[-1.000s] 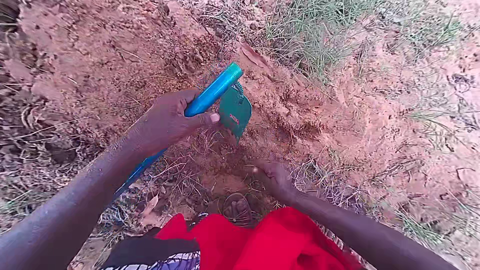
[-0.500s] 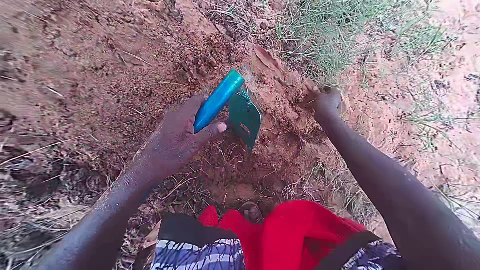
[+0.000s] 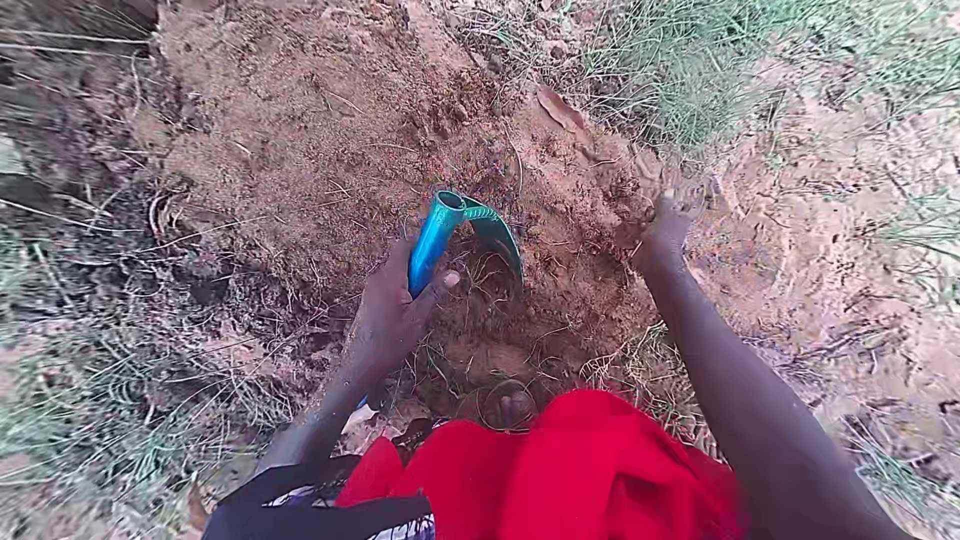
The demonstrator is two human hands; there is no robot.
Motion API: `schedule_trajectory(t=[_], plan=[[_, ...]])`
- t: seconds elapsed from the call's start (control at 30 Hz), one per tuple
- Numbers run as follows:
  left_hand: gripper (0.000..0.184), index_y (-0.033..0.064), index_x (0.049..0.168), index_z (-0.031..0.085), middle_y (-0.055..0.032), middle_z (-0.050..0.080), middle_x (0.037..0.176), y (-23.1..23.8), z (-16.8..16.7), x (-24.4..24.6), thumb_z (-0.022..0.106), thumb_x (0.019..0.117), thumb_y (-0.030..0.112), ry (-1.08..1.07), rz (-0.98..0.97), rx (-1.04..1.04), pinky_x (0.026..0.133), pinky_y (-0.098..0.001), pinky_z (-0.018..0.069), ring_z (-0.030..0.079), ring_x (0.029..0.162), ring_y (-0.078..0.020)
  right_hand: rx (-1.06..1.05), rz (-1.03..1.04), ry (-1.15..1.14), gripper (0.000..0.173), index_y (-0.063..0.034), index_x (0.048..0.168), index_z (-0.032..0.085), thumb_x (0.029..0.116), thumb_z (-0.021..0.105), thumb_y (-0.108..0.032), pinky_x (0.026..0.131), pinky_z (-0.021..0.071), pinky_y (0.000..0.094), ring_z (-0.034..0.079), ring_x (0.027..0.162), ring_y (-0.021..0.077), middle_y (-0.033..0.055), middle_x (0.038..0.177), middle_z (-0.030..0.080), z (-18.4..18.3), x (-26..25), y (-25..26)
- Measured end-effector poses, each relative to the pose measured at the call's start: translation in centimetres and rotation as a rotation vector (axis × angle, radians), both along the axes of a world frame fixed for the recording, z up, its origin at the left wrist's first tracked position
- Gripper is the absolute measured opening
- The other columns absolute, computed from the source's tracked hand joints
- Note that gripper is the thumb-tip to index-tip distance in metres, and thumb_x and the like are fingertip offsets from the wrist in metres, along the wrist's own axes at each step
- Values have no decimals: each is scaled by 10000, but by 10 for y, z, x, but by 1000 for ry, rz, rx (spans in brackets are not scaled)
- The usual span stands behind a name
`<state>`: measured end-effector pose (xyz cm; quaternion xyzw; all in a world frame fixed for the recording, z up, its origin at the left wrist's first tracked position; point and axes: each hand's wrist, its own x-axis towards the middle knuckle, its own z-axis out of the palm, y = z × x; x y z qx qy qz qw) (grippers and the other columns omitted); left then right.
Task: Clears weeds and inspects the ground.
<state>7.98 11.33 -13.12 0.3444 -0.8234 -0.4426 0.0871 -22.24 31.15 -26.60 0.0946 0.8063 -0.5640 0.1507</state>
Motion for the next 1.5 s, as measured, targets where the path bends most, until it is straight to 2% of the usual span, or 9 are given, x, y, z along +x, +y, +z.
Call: schedule_trajectory(t=[0.13,0.2,0.3,0.47,0.57,0.67,0.87,1.07,1.5], plan=[[470,16,1282,542,18,533,716,4,-2,-5,652,967,348,-43,40,-123,531,-234,468,507,541,-28,43,173,210,428,-45,821,518,1108,413,-345,605,422,352,439,584,113,-3,672,419,-6,48,9],[512,23,1283,530,-16,530,700,2,-8,-3,619,977,423,-88,62,-206,533,-316,470,515,539,-94,21,174,258,340,-6,1121,572,992,670,-305,754,500,386,575,779,162,82,883,585,-6,28,3],[544,0,1260,524,-25,518,690,0,-15,0,591,983,463,-84,102,-306,542,-322,455,503,546,-108,183,292,231,804,-2,1517,425,855,824,-223,1084,444,551,587,1257,387,267,1352,602,3,-15,-13],[540,-37,1240,522,0,525,731,11,-24,2,588,987,435,-14,146,-370,572,-218,449,499,578,-16,252,509,398,289,55,1216,691,1011,557,-97,1086,416,594,560,1272,455,322,1372,566,-9,-45,-31],[593,-100,1281,501,-37,555,761,18,-26,4,599,980,401,-42,202,-363,592,-250,470,518,599,-38,82,557,364,310,86,1131,665,1063,487,-159,946,492,561,663,1033,374,275,1079,679,-20,-44,-29],[599,-91,1330,475,-26,543,769,14,-27,3,598,988,387,-45,242,-330,577,-238,463,501,578,-25,105,406,208,379,63,1286,620,1094,412,-190,1013,460,589,640,1147,415,293,1173,672,-7,-31,-25],[600,-92,1320,475,-28,542,763,12,-32,3,599,987,393,10,236,-337,538,-253,492,515,538,-38,-5,-62,185,307,28,1181,608,1025,610,-237,841,496,423,614,873,215,137,955,637,-24,4,28],[618,-97,1314,475,-19,533,760,15,-31,3,596,983,410,6,253,-369,538,-219,471,500,542,-11,290,14,53,600,16,1431,506,935,732,-235,1091,425,572,567,1292,405,275,1358,598,-3,-67,21],[660,-132,1315,470,-16,540,775,18,-31,0,581,978,426,17,288,-399,548,-166,449,484,566,44,497,346,117,454,-15,1431,557,997,580,-145,1057,449,617,538,1322,457,296,1497,472,16,-123,-13]])
